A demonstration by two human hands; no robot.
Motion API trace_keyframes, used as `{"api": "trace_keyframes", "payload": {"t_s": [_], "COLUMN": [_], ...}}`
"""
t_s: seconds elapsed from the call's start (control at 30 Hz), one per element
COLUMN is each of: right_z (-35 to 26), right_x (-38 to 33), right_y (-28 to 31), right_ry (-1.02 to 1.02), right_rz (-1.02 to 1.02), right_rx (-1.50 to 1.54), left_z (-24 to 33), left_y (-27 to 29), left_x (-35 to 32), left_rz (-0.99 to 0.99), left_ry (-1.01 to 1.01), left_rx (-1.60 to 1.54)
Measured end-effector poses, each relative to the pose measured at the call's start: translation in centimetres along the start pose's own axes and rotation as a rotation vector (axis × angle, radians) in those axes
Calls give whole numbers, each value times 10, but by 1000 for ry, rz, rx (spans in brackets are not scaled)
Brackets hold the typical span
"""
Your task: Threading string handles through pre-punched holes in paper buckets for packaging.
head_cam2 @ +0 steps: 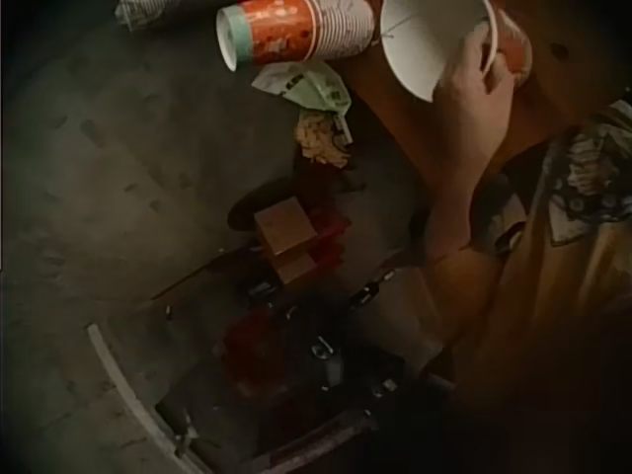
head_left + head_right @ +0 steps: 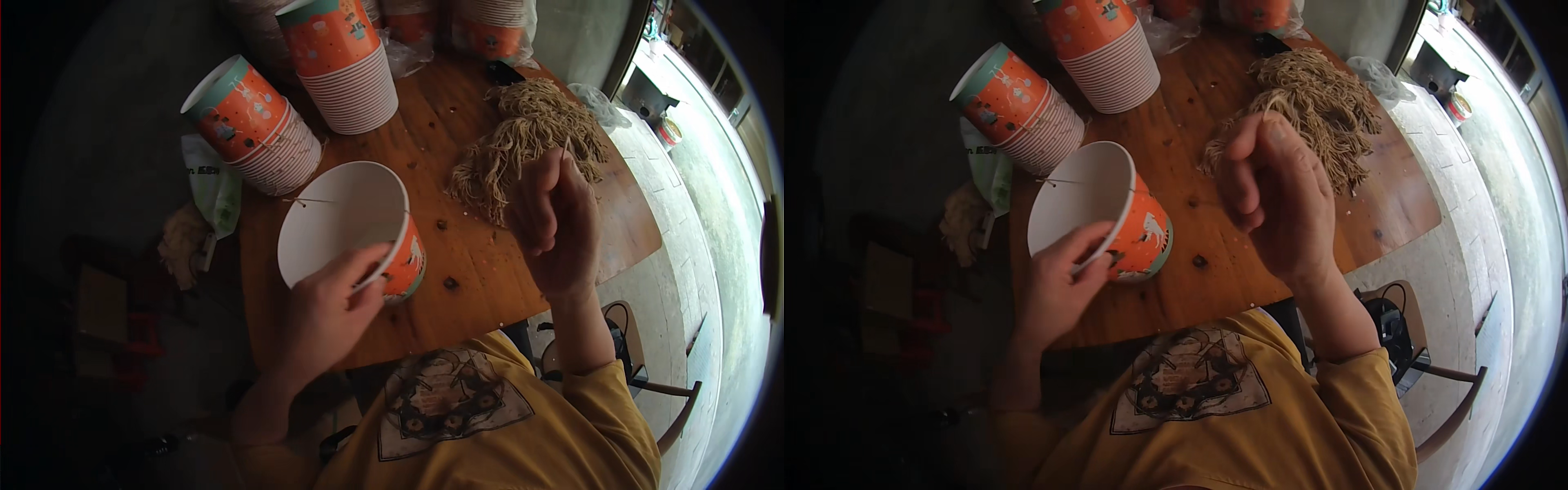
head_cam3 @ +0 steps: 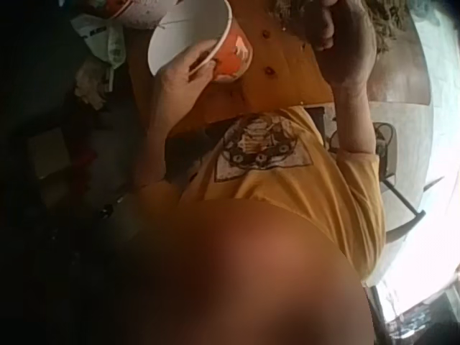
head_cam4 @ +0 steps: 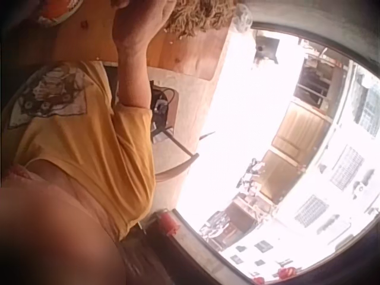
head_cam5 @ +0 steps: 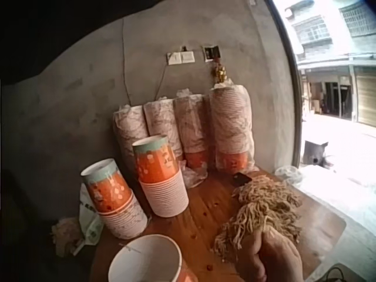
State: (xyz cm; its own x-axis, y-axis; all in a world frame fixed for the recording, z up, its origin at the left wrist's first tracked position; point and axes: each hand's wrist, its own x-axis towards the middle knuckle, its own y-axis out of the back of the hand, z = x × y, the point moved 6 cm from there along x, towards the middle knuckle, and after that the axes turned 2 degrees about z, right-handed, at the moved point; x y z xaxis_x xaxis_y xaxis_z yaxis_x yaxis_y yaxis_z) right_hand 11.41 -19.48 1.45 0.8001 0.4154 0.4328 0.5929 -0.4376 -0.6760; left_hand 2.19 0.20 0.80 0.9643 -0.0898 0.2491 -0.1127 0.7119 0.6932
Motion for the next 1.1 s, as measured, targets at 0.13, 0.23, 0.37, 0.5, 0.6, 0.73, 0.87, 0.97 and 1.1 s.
{"api": "trace_keyframes", "payload": {"t_s": [0.13, 0.23, 0.37, 0.5, 0.6, 0.73, 0.87, 0.97, 1.1], "right_z": [2, 10, 41, 59, 65, 67, 68, 73, 77], "right_x": [-2, -3, 0, -3, -4, -6, -5, -4, -4], "right_y": [10, 6, -27, -49, -52, -49, -48, -45, -47], "right_ry": [58, 18, 114, 258, 273, 222, 256, 140, 118], "right_rz": [239, 231, -124, -331, -327, -227, -187, -205, -209], "right_rx": [-186, -684, -1106, -1332, -1369, -1402, -1415, -1404, -1378], "left_z": [-21, -21, -29, -28, -31, -30, -27, -26, -24], "left_y": [20, 27, 31, 31, 30, 27, 24, 21, 18], "left_x": [-3, 1, 4, 10, 16, 12, 12, 12, 11], "left_rz": [-47, -54, -64, -54, -21, -47, -56, -50, -64], "left_ry": [251, 333, 390, 436, 418, 417, 399, 387, 369], "left_rx": [-366, -455, -471, -489, -535, -510, -492, -503, -533]}}
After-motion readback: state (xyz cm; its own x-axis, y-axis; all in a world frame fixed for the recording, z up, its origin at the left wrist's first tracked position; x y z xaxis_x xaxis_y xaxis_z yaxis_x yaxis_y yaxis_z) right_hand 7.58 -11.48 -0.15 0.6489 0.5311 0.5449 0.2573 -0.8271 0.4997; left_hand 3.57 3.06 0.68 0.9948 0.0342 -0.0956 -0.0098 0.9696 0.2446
